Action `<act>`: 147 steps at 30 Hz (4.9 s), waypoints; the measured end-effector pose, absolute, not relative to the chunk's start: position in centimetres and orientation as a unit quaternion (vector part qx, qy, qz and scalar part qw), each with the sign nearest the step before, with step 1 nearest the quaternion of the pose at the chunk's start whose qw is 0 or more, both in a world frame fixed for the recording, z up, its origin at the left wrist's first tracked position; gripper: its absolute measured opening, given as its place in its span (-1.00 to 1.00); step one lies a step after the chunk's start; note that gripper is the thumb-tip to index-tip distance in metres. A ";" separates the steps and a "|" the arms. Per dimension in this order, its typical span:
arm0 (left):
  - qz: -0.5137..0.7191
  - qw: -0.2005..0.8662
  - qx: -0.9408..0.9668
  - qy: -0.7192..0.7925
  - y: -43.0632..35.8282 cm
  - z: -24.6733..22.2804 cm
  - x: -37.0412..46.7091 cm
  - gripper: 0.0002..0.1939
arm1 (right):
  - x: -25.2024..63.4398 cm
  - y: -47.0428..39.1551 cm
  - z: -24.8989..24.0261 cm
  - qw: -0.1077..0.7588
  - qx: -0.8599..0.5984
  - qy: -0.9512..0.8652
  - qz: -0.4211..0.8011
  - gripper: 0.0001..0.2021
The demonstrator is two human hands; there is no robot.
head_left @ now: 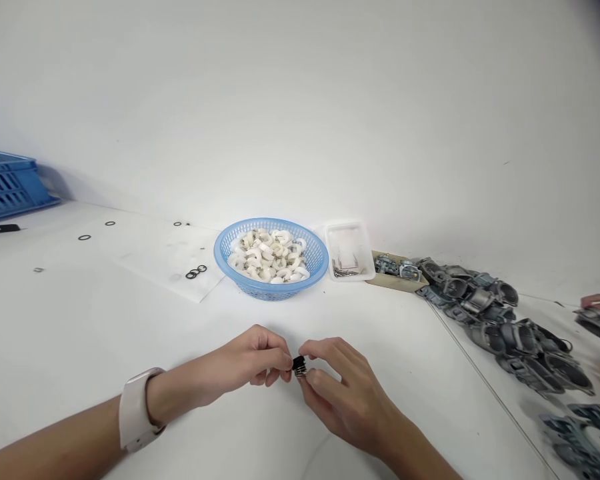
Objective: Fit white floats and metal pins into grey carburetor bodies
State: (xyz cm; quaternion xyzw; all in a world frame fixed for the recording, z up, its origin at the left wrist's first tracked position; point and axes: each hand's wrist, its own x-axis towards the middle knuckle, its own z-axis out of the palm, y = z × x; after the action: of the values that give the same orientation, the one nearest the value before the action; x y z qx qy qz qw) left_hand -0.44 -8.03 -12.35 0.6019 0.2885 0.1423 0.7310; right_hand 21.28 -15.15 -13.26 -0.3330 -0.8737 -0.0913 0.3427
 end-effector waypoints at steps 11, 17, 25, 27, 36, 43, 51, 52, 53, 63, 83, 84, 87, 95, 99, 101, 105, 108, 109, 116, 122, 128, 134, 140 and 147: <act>0.150 0.731 0.601 0.286 -7.9 -13.0 -0.4 -0.77 | 21.4 -15.1 -13.3 0.340 -0.335 -0.873 -0.099 -0.79; 0.134 0.709 0.622 0.303 -8.1 -12.2 -0.3 -0.77 | 21.6 -14.8 -13.4 0.344 -0.336 -0.870 -0.106 -0.83; 0.132 0.688 0.642 0.311 -8.1 -12.0 -0.3 -0.78 | 21.8 -14.9 -13.2 0.334 -0.356 -0.866 -0.111 -0.90; 0.134 0.691 0.637 0.314 -8.1 -12.0 -0.3 -0.78 | 21.7 -14.8 -13.2 0.332 -0.362 -0.864 -0.112 -0.90; 0.140 0.706 0.618 0.316 -8.3 -11.6 0.0 -0.77 | 22.1 -14.6 -13.7 0.335 -0.364 -0.864 -0.091 -0.89; 0.134 0.691 0.637 0.314 -8.1 -11.7 -0.3 -0.76 | 22.1 -14.9 -13.8 0.323 -0.359 -0.870 -0.097 -0.87; 0.134 0.681 0.645 0.321 -8.2 -11.5 -0.3 -0.76 | 22.2 -14.6 -13.8 0.324 -0.365 -0.867 -0.101 -0.88; 0.133 0.675 0.649 0.324 -8.2 -11.7 -0.3 -0.75 | 22.3 -14.5 -13.8 0.325 -0.365 -0.866 -0.103 -0.89; 0.136 0.661 0.659 0.331 -8.3 -11.9 -0.3 -0.75 | 22.3 -14.5 -13.7 0.327 -0.367 -0.865 -0.105 -0.88; 0.179 0.131 0.937 0.269 -8.5 -14.8 -0.5 -0.81 | 22.7 -14.7 -13.2 0.339 -0.375 -0.860 -0.073 -0.88; 0.152 0.068 0.959 0.229 -8.4 -15.8 -0.4 -0.90 | 22.5 -14.5 -13.6 0.362 -0.362 -0.857 -0.052 -0.74; 0.154 0.067 0.958 0.232 -8.4 -15.8 -0.4 -0.90 | 22.5 -14.5 -13.6 0.361 -0.361 -0.858 -0.052 -0.74; 0.161 0.065 0.954 0.244 -8.4 -16.0 -0.3 -0.90 | 22.5 -14.6 -13.6 0.359 -0.361 -0.859 -0.051 -0.74; 0.203 0.065 0.937 0.277 -7.4 -16.2 -0.6 -0.86 | 22.9 -14.1 -13.8 0.346 -0.376 -0.858 -0.054 -0.75; 0.216 0.029 0.921 0.324 -6.1 -15.1 -1.4 -0.79 | 23.1 -13.7 -14.2 0.354 -0.393 -0.847 -0.052 -0.72; 0.207 0.001 0.912 0.354 -5.6 -14.1 -2.5 -0.76 | 23.1 -13.5 -14.2 0.358 -0.396 -0.844 -0.048 -0.70; 0.167 -0.052 0.889 0.424 -4.3 -11.8 -7.2 -0.69 | 23.0 -13.7 -14.2 0.371 -0.386 -0.843 -0.051 -0.70; 0.123 -0.086 0.854 0.498 -2.2 -10.0 -12.7 -0.64 | 22.8 -13.9 -14.1 0.383 -0.378 -0.841 -0.059 -0.68; 0.109 -0.096 0.837 0.527 -1.3 -9.5 -14.6 -0.64 | 22.7 -14.0 -14.0 0.386 -0.376 -0.840 -0.062 -0.68; -0.022 -0.091 0.786 0.611 5.4 -7.7 -23.8 -0.37 | 22.6 -13.7 -14.3 0.401 -0.359 -0.839 -0.088 -0.66; -0.088 -0.063 0.779 0.618 8.9 -8.9 -24.8 -0.57 | 23.0 -13.5 -14.3 0.396 -0.364 -0.838 -0.092 -0.68; -0.093 -0.027 0.778 0.621 10.1 -9.1 -24.3 -0.60 | 23.2 -13.2 -14.5 0.386 -0.366 -0.841 -0.095 -0.74; -0.007 0.037 0.751 0.659 9.7 -7.8 -24.3 -0.62 | 23.0 -13.5 -14.5 0.390 -0.360 -0.843 -0.090 -0.74; 0.177 0.173 0.706 0.664 7.3 -2.5 -24.6 -0.28 | 22.8 -13.6 -14.5 0.394 -0.359 -0.842 -0.089 -0.75; 0.321 0.373 0.717 0.494 2.0 -0.2 -16.5 -0.22 | 22.0 -14.7 -13.2 0.428 -0.340 -0.829 -0.120 -0.84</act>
State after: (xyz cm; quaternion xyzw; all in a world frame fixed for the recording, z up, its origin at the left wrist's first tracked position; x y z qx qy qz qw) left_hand -16.45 1.98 -0.21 0.7168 0.4944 0.3208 0.3726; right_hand 22.00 -14.65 -13.24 -0.3398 -0.8289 -0.1195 0.4280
